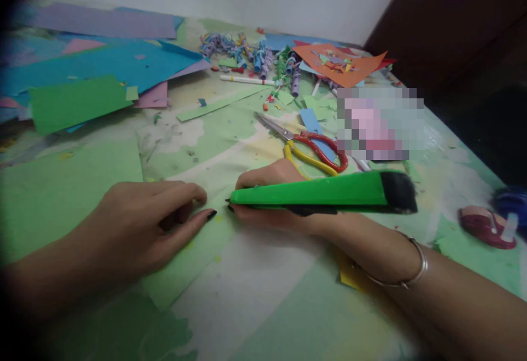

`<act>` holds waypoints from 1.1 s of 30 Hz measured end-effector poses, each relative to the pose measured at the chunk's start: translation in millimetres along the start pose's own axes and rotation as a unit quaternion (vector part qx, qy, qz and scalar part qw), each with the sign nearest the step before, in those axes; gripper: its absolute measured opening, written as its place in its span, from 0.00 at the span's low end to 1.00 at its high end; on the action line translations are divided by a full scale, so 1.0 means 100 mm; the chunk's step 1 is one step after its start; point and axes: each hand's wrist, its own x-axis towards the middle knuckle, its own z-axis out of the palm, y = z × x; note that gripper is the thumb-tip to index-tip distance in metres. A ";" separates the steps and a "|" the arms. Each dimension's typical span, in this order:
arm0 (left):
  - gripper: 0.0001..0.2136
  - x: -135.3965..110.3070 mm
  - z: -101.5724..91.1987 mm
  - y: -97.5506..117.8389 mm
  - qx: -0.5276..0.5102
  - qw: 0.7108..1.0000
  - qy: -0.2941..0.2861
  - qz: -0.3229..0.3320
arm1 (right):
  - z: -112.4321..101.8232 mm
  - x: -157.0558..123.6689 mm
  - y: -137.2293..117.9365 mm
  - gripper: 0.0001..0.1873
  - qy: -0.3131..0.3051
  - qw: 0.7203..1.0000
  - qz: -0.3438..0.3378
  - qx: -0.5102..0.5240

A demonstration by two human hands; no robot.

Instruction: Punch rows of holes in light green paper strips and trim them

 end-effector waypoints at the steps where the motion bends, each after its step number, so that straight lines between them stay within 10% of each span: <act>1: 0.09 0.00 0.01 0.00 -0.001 1.000 0.006 0.014 | -0.01 0.02 0.02 0.08 -0.007 1.000 -0.007 0.010; 8: 0.13 0.04 0.02 -0.04 0.022 0.991 -0.024 0.133 | -0.06 0.11 0.16 0.05 -0.047 0.995 -0.056 0.074; 21: 0.12 0.03 0.08 -0.04 0.004 0.989 -0.087 0.117 | -0.05 0.10 0.10 0.04 -0.035 0.996 -0.063 0.054; 33: 0.10 -0.03 0.00 0.08 0.172 0.971 0.023 0.165 | -0.03 0.06 0.08 0.06 -0.030 0.998 -0.036 0.031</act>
